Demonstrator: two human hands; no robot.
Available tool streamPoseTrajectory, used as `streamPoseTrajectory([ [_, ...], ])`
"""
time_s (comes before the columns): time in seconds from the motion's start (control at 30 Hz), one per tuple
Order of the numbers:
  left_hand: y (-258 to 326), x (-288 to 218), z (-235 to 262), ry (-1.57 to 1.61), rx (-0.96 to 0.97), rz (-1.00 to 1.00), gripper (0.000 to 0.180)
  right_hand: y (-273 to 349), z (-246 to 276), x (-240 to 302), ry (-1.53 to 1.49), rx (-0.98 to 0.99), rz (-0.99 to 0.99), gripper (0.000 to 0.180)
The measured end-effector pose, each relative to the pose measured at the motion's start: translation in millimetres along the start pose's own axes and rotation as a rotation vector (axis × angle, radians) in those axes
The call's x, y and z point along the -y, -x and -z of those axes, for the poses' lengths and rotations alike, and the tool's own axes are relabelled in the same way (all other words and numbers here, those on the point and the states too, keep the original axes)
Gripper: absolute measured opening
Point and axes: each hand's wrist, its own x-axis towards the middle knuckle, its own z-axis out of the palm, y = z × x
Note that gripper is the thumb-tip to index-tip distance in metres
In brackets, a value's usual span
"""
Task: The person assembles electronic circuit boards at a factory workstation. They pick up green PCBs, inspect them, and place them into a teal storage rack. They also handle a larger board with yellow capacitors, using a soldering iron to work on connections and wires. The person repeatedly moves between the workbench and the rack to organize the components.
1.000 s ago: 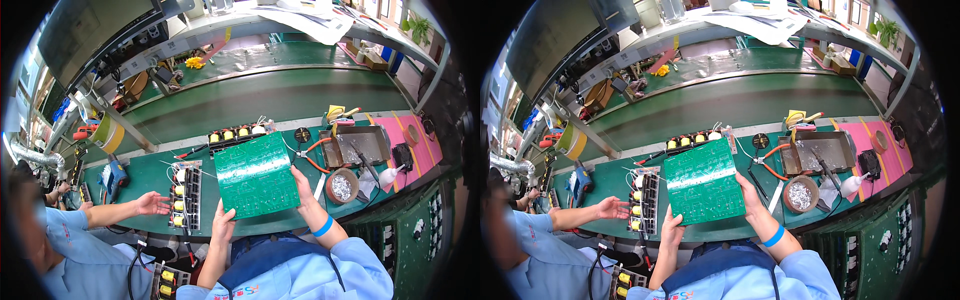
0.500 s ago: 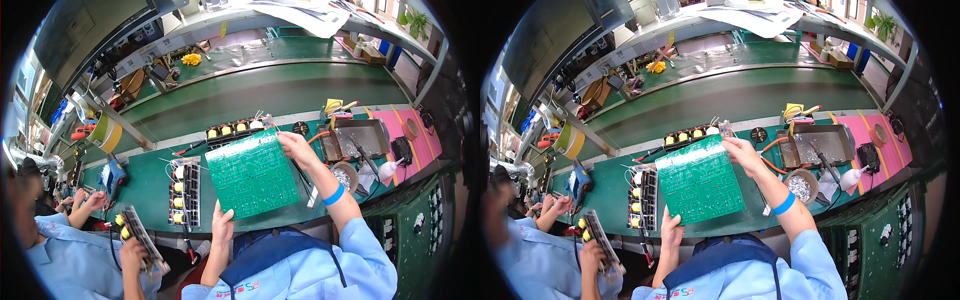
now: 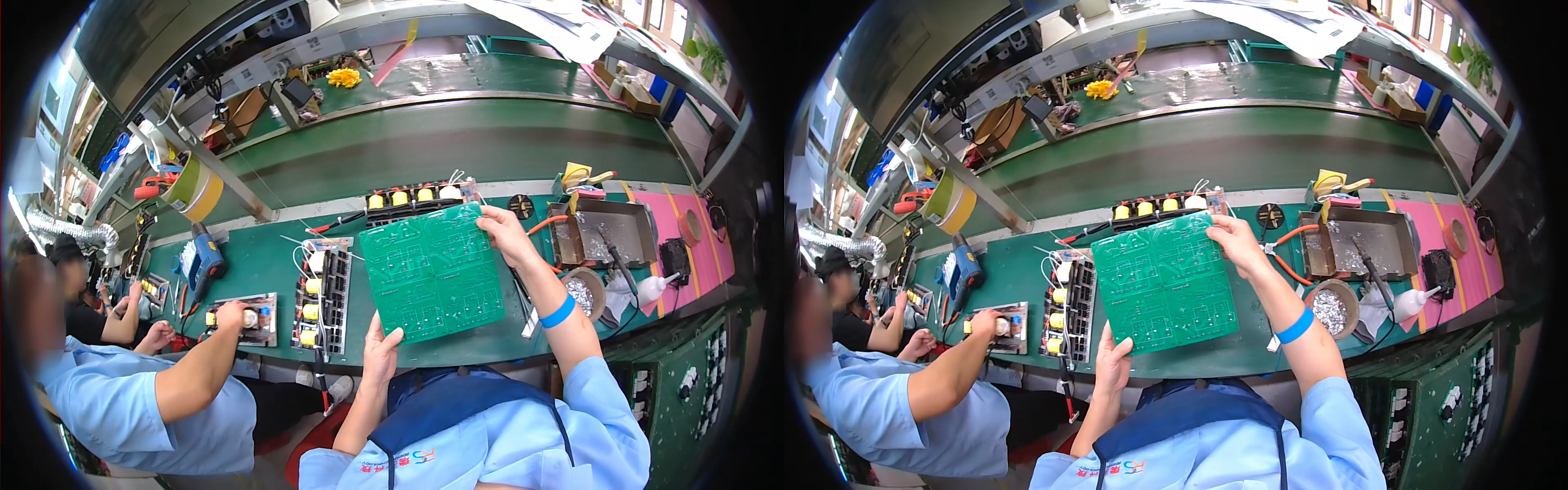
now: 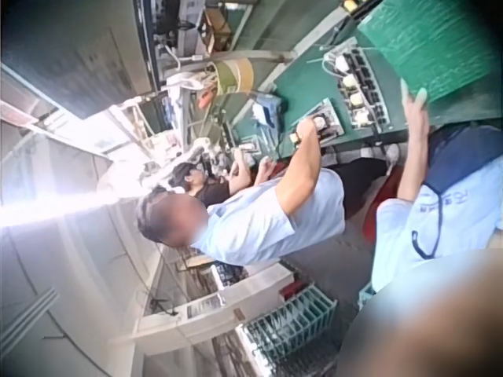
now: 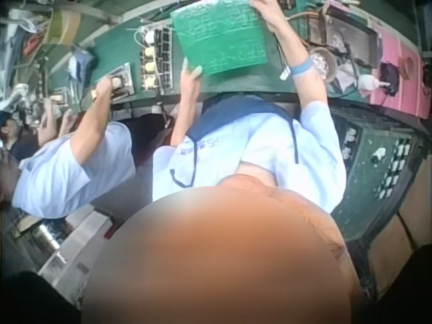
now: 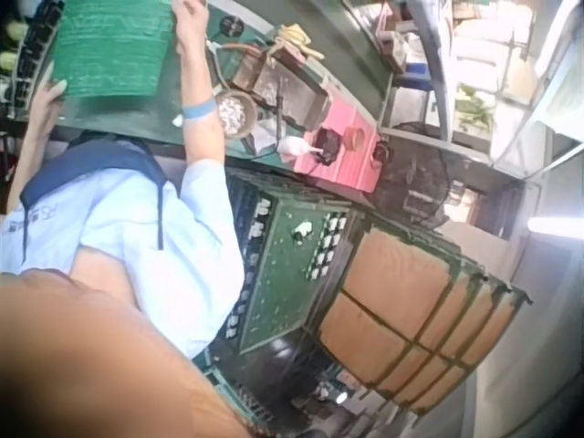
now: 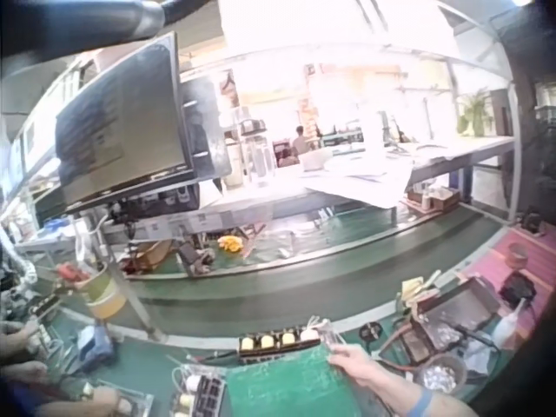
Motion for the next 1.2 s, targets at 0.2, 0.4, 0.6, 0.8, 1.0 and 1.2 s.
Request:
streamPoseTrajectory([
  [0.2, -6, -5, 0, -0.026, 0.026, 0.016, 0.057, 0, -1, -3, 0.026, -0.039, 0.001, 0.028],
  [0.4, -9, -8, 2, -0.014, 0.049, 0.021, 0.058, -10, 10, -16, 0.033, -0.02, -0.033, 0.029],
  [0.6, -16, -14, 12, 0.106, 0.019, 0.096, 0.057, 12, 20, -13, -0.156, -0.219, 0.157, 0.028],
  [0.8, -23, -20, 16, 0.145, 0.009, 0.095, 0.055, 68, 65, -33, -0.132, -0.306, 0.224, 0.022],
  [1.0, -30, -19, 15, 0.134, -0.036, 0.108, 0.053, 134, 120, -52, -0.283, -0.578, 0.233, 0.031],
  [1.2, -32, -5, 25, 0.111, 0.0, 0.16, 0.046, 187, 246, -88, -1.009, -0.751, 0.217, 0.044],
])
